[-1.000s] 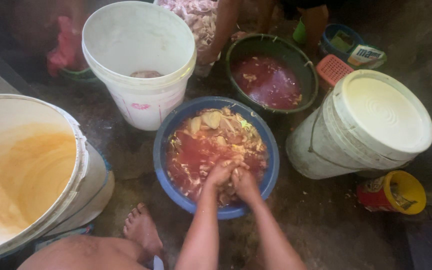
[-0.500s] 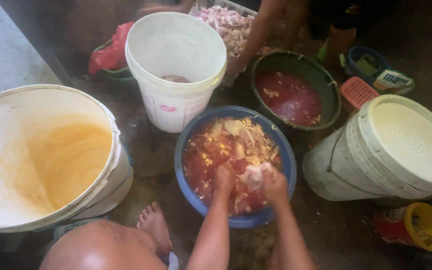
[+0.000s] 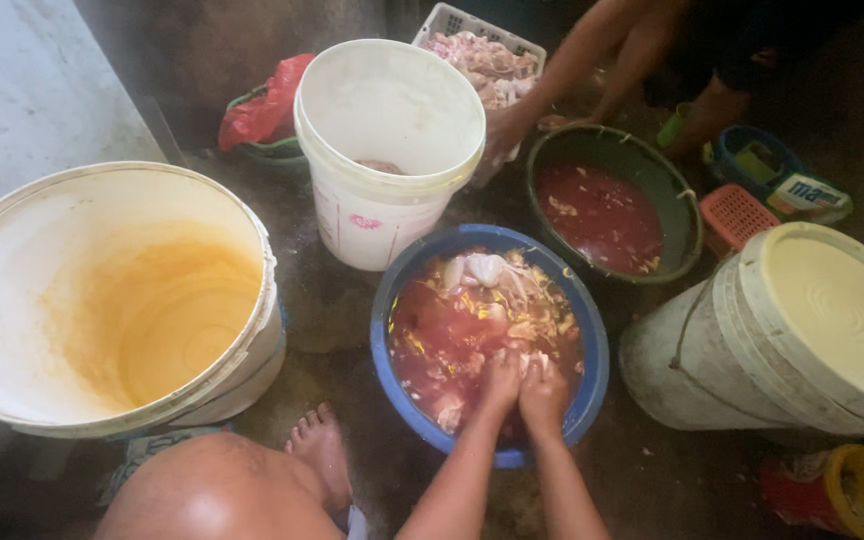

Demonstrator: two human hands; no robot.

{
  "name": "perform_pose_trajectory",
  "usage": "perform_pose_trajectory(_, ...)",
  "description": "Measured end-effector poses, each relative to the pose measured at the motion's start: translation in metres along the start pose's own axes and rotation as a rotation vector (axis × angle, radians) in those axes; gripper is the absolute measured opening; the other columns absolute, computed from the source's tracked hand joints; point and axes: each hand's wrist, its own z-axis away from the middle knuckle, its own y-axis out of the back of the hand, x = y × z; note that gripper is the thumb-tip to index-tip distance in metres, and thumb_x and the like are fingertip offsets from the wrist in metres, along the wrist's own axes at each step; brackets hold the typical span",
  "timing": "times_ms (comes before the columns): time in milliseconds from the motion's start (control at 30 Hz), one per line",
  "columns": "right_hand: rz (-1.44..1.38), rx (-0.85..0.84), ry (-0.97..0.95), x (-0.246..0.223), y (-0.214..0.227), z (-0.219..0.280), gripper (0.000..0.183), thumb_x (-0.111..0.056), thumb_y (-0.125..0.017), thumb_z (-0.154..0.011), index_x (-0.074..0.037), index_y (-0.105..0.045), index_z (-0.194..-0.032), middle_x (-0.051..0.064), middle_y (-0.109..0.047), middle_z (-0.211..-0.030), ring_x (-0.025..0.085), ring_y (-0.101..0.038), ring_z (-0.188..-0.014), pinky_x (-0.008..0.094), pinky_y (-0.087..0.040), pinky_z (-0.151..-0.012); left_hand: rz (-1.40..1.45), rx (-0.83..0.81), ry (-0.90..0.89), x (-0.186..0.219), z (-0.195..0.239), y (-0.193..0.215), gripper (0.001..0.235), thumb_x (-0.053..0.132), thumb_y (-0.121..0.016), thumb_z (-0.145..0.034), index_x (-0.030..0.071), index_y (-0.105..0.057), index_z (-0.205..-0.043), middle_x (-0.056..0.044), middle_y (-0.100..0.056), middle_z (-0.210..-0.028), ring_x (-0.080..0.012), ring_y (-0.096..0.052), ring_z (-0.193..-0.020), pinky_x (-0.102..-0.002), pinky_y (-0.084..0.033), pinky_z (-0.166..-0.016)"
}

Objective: The person washes pieces of raw meat by hand in a blue basin filled with reddish water. They repeatedly submerge, rub, and lift the meat pieces to clean them. Another person is visible in the background performing a similar task in a separate basin.

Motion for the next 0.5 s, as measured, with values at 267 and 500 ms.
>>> perform_pose_trajectory(267, 0.029, -0.035, 0.135, -0.062, 0.02, -0.003, 0.032, -0.024, -0.054, -0.1, 0.002, -0.072, -0.094, 0.028, -0.07, -0.082, 0.044, -0.069, -0.075, 0.053, -0.052, -0.069, 0.2, 0.017, 0.601, 0.0, -0.013, 0.016, 0.062, 0.045, -0.042, -0.108, -0.01, -0.069, -0.093, -0.038, -0.067, -0.092, -0.0513, -0.068, -0.096, -0.056, -0.053, -0.084)
perform_pose_trajectory(500, 0.48, 0.275, 1.032, -0.198, 0.045, -0.053, 0.03, -0.025, -0.056, -0.108, 0.001, -0.062, -0.122, 0.029, -0.07, -0.108, 0.042, -0.067, -0.089, 0.048, -0.053, -0.076, 0.054, -0.045, 0.37, 0.034, -0.011, 0.071, 0.043, 0.038, -0.046, -0.097, 0.003, -0.07, -0.106, -0.025, -0.072, -0.101, -0.0434, -0.07, -0.096, -0.054, -0.053, -0.085)
